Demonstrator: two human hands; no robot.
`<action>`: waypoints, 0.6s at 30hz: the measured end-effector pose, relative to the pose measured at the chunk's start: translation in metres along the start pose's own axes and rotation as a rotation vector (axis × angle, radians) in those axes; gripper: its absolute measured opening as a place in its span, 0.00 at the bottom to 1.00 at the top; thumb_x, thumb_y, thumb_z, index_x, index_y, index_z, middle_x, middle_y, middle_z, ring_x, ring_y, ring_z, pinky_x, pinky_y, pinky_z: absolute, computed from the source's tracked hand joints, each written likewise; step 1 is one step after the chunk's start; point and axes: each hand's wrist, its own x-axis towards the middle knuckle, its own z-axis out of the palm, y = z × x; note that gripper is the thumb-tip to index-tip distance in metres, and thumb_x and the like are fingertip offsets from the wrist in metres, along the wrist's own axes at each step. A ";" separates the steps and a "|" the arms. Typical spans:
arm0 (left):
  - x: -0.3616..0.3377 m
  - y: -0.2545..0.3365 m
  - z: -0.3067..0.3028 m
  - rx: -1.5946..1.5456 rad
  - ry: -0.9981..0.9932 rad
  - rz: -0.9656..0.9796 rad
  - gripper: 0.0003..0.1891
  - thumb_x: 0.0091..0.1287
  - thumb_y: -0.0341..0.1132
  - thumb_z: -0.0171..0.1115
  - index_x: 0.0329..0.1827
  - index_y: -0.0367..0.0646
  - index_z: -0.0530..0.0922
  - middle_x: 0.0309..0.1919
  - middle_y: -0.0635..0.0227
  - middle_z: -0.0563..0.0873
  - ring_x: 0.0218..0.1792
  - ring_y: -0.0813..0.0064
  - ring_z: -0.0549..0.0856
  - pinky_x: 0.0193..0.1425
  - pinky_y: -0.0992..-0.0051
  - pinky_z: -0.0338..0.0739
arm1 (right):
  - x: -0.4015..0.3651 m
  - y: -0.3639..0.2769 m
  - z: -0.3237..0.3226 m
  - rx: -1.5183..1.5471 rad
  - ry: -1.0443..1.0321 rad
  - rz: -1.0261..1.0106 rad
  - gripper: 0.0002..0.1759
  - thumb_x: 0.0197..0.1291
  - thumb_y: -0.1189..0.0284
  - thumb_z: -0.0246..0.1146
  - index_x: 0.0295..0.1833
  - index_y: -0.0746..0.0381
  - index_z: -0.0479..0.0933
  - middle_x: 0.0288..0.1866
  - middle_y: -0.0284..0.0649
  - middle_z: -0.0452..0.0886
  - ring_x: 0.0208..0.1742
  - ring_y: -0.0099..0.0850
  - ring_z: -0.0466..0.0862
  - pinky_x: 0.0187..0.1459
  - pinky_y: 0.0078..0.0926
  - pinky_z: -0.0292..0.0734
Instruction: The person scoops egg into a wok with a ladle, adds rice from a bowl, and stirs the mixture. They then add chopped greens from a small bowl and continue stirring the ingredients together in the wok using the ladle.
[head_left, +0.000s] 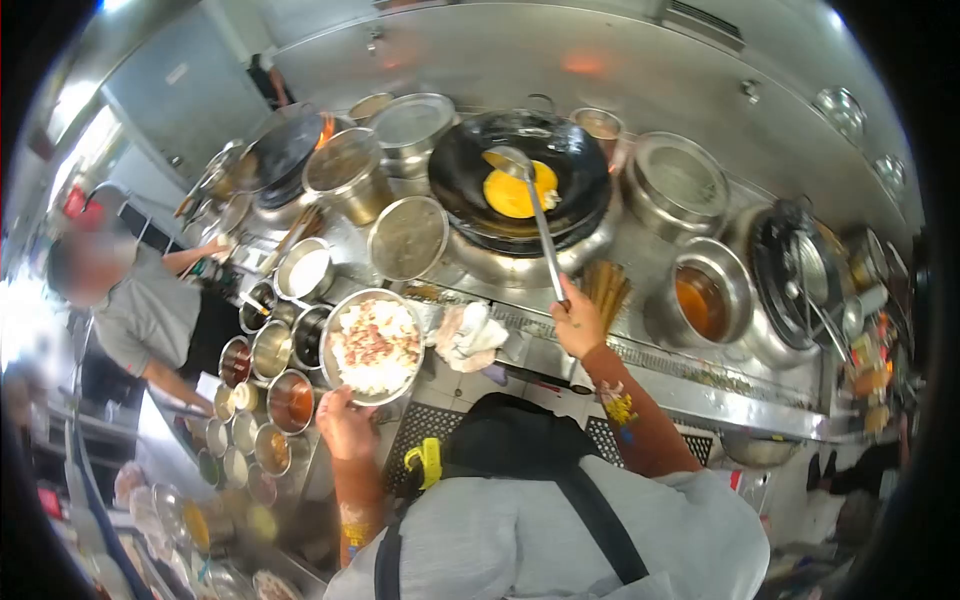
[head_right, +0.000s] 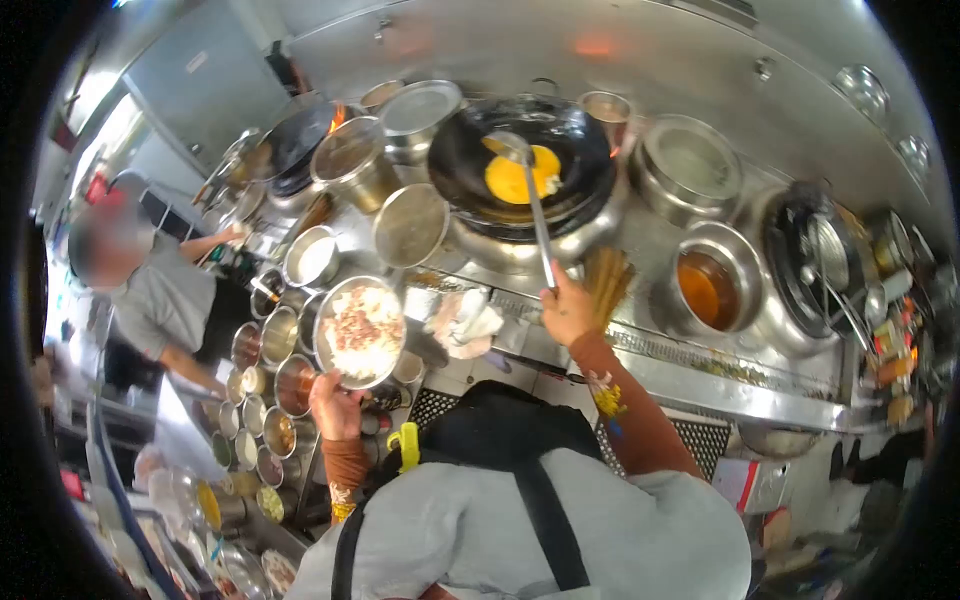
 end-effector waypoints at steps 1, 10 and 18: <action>0.005 -0.003 -0.004 -0.013 -0.012 0.017 0.10 0.59 0.36 0.63 0.38 0.41 0.74 0.35 0.67 0.81 0.35 0.71 0.83 0.33 0.69 0.81 | 0.003 0.000 0.000 -0.022 0.020 -0.005 0.31 0.59 0.74 0.61 0.70 0.63 0.67 0.30 0.42 0.78 0.30 0.28 0.76 0.38 0.28 0.74; 0.017 0.004 -0.005 -0.004 -0.135 0.003 0.07 0.62 0.35 0.61 0.36 0.43 0.75 0.40 0.66 0.81 0.42 0.70 0.82 0.34 0.68 0.82 | 0.030 -0.038 -0.018 0.154 -0.106 0.152 0.34 0.57 0.73 0.62 0.71 0.63 0.65 0.28 0.39 0.79 0.27 0.28 0.77 0.35 0.28 0.74; 0.034 -0.003 -0.008 0.010 -0.112 -0.053 0.05 0.62 0.33 0.60 0.35 0.45 0.74 0.38 0.68 0.79 0.41 0.69 0.81 0.38 0.63 0.81 | -0.001 -0.050 -0.051 0.257 -0.271 0.216 0.34 0.55 0.75 0.61 0.71 0.61 0.66 0.29 0.37 0.78 0.26 0.26 0.77 0.31 0.26 0.74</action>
